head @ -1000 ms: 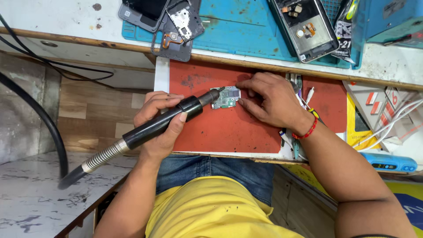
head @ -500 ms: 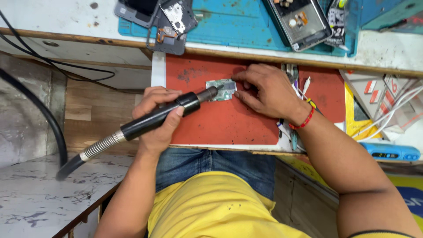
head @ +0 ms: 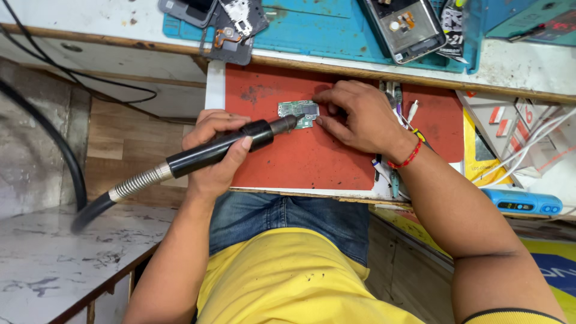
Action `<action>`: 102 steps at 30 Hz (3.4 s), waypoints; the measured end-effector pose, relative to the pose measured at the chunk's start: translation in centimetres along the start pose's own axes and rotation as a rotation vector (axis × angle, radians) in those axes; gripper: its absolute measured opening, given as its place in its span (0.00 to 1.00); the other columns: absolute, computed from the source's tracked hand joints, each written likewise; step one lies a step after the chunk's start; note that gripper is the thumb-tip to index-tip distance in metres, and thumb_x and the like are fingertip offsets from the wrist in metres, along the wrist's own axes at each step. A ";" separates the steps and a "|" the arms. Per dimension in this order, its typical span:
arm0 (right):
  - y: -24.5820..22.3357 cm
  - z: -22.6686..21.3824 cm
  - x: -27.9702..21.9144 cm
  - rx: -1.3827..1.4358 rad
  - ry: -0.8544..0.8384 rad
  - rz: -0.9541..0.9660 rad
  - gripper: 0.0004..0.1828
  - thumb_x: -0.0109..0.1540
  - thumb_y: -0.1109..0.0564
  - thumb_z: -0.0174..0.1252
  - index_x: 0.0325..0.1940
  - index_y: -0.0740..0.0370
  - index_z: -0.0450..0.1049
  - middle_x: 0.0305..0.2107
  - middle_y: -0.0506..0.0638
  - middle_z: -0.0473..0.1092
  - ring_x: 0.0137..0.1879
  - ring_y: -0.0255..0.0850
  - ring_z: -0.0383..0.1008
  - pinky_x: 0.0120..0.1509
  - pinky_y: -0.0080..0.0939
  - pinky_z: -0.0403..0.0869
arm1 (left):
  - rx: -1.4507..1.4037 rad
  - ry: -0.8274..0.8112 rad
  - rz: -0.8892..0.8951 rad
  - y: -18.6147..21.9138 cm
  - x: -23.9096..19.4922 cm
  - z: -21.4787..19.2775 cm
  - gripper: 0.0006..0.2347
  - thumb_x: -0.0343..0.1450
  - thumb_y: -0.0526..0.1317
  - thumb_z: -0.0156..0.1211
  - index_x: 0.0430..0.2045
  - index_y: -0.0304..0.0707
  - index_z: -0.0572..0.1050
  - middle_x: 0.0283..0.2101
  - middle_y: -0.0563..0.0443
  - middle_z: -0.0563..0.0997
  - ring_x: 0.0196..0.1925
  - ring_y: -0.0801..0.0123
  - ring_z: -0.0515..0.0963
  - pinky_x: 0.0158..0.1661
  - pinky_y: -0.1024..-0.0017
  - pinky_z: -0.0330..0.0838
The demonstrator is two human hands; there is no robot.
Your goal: The person uses a hot air rework station to apply heat to a small circuit board placed on a red mat. They hold the board steady with one hand while directing the hot air nozzle with the other, repeatedly moving the tool across different components.
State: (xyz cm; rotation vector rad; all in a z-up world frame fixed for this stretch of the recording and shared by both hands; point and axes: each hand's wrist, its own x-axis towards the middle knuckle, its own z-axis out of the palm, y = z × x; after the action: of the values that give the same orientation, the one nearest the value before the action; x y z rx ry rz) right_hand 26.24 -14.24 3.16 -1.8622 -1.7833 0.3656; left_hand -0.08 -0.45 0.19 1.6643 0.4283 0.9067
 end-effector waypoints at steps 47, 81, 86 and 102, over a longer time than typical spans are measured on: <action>0.5 0.3 -0.1 -0.009 0.017 0.021 0.17 0.65 0.58 0.68 0.57 0.63 0.77 0.36 0.52 0.71 0.42 0.50 0.74 0.47 0.47 0.72 | -0.002 0.043 0.074 -1.2 -0.4 -0.6 0.11 0.74 0.41 0.68 0.42 0.33 0.77 0.44 0.44 0.82 0.51 0.64 0.79 0.57 0.68 0.74; -0.5 -0.2 0.5 -0.045 0.002 -0.047 0.17 0.60 0.56 0.68 0.52 0.61 0.78 0.31 0.50 0.71 0.40 0.49 0.73 0.45 0.49 0.71 | -0.011 0.104 -0.011 0.1 0.4 -0.1 0.09 0.74 0.37 0.69 0.43 0.33 0.77 0.46 0.45 0.82 0.52 0.63 0.79 0.58 0.67 0.75; -0.1 0.0 0.1 -0.053 -0.013 -0.036 0.16 0.61 0.55 0.68 0.53 0.60 0.78 0.32 0.50 0.71 0.40 0.50 0.73 0.45 0.49 0.71 | 0.016 0.065 0.029 -0.7 -0.2 -0.2 0.11 0.73 0.39 0.70 0.43 0.33 0.77 0.45 0.45 0.83 0.51 0.64 0.78 0.56 0.68 0.73; -0.1 0.1 0.3 -0.020 -0.009 -0.016 0.16 0.62 0.57 0.68 0.53 0.61 0.77 0.32 0.51 0.70 0.40 0.50 0.72 0.45 0.48 0.71 | -0.076 0.166 -0.083 -0.2 0.0 0.0 0.12 0.73 0.39 0.71 0.46 0.34 0.77 0.50 0.46 0.80 0.52 0.66 0.78 0.57 0.69 0.74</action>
State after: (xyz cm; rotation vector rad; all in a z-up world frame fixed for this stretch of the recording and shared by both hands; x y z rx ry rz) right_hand 26.14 -13.92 3.13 -1.8618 -1.8131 0.3517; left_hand -0.03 -0.35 -0.02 1.4969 0.5645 0.9915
